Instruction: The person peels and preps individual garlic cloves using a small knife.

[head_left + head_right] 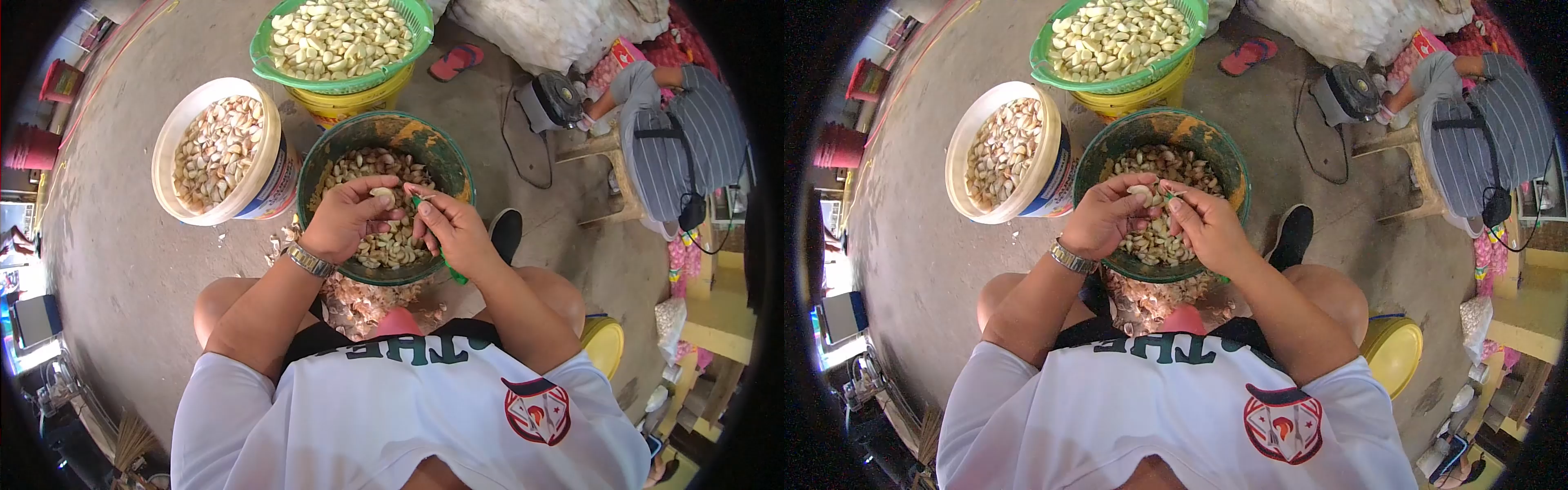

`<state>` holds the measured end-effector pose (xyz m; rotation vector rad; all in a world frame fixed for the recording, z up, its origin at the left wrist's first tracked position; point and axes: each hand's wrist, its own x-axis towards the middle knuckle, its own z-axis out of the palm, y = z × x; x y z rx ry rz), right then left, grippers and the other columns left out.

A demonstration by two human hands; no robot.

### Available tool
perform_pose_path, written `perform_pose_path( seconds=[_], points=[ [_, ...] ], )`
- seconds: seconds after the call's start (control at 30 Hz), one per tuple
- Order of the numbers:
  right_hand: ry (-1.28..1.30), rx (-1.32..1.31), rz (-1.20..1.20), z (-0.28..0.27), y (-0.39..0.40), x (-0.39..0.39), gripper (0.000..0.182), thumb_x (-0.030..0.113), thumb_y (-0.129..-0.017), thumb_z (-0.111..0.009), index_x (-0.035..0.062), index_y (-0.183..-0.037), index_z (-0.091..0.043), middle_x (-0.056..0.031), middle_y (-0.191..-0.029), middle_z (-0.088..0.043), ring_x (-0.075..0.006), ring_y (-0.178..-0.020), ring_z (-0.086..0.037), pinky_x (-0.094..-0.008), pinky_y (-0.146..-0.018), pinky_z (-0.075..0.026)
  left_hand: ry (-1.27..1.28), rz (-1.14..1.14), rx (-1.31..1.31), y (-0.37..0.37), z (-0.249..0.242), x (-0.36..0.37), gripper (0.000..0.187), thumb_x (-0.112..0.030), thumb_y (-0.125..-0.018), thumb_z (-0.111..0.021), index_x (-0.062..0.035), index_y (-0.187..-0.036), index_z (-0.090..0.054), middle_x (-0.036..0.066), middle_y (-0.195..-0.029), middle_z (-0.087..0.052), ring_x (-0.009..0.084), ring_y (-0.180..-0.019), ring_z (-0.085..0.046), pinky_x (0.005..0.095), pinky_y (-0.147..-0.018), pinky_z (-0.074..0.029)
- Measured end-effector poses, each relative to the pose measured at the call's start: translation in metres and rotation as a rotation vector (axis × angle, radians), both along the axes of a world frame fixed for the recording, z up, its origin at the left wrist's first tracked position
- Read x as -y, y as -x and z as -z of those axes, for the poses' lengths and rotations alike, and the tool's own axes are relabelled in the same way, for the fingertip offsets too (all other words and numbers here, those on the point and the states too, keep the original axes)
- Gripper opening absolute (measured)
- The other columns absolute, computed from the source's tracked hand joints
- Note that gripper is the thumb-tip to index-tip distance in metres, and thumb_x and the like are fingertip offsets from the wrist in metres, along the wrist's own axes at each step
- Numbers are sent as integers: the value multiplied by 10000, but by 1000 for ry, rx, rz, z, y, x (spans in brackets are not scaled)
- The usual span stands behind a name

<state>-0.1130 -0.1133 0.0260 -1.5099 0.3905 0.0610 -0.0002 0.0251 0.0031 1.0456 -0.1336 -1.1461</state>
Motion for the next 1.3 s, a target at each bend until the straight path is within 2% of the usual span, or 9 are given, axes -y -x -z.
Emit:
perform_pose_path(
  seconds=[0.17,0.27,0.47,0.57,0.87,0.97,1.07,1.17,1.3],
  points=[
    [21,21,-4,4,0,0,324,210,-882,-397,74,-1172,-444,-12,-647,-485,-48,-490,-394,-169,-460,-345,-135,21,430,3,10,5,256,-50,-759,-567,12,-1002,-512,33,-784,-567,55,-674,-514,180,-565,-415],
    [45,-12,-37,7,0,1,328,202,-880,-400,75,-1180,-435,-10,-658,-480,-49,-490,-393,-169,-460,-343,-155,57,538,2,12,4,229,-64,-734,-605,28,-935,-545,29,-745,-566,46,-627,-491,176,-559,-410],
    [-5,-11,-35,6,1,1,341,200,-877,-408,48,-1182,-421,-8,-661,-484,-46,-491,-401,-174,-457,-347,-191,-19,336,2,1,5,185,-54,-734,-607,24,-896,-561,46,-792,-578,54,-633,-519,164,-557,-424],
    [-18,-31,8,10,1,-2,331,185,-866,-421,52,-1169,-436,8,-629,-494,-41,-479,-411,-179,-443,-348,-180,-82,473,7,2,8,171,-73,-715,-620,32,-842,-576,33,-710,-575,47,-565,-500,163,-504,-403],
    [-91,-19,88,8,0,-8,332,207,-870,-416,41,-1155,-449,9,-618,-477,-37,-474,-405,-179,-435,-353,-245,-172,761,16,0,12,147,-61,-685,-647,24,-785,-581,33,-686,-584,52,-591,-519,187,-533,-427],
    [-47,-39,83,8,0,-9,346,214,-870,-418,25,-1159,-444,3,-619,-480,-47,-473,-412,-182,-432,-359,-243,-190,788,18,3,13,139,-52,-679,-648,16,-782,-582,36,-690,-584,52,-608,-521,185,-538,-427],
    [143,6,99,12,-1,-8,281,217,-866,-426,9,-1032,-513,-13,-613,-478,-63,-467,-417,-199,-417,-360,-231,-191,872,19,4,13,120,-33,-705,-631,17,-800,-578,26,-723,-572,49,-652,-508,175,-576,-417],
    [-339,-97,173,11,1,-1,216,223,-858,-442,25,-837,-524,-22,-602,-472,-75,-463,-417,-214,-401,-348,-119,-205,777,20,9,13,94,-17,-721,-609,4,-808,-580,34,-740,-573,67,-658,-519,186,-590,-426],
    [-665,-167,255,0,-1,3,227,247,-852,-458,47,-746,-481,-31,-606,-469,-76,-463,-406,-212,-391,-325,56,-152,159,13,7,12,130,-45,-769,-564,-16,-895,-557,35,-797,-571,98,-691,-536,202,-616,-441]
  ],
)
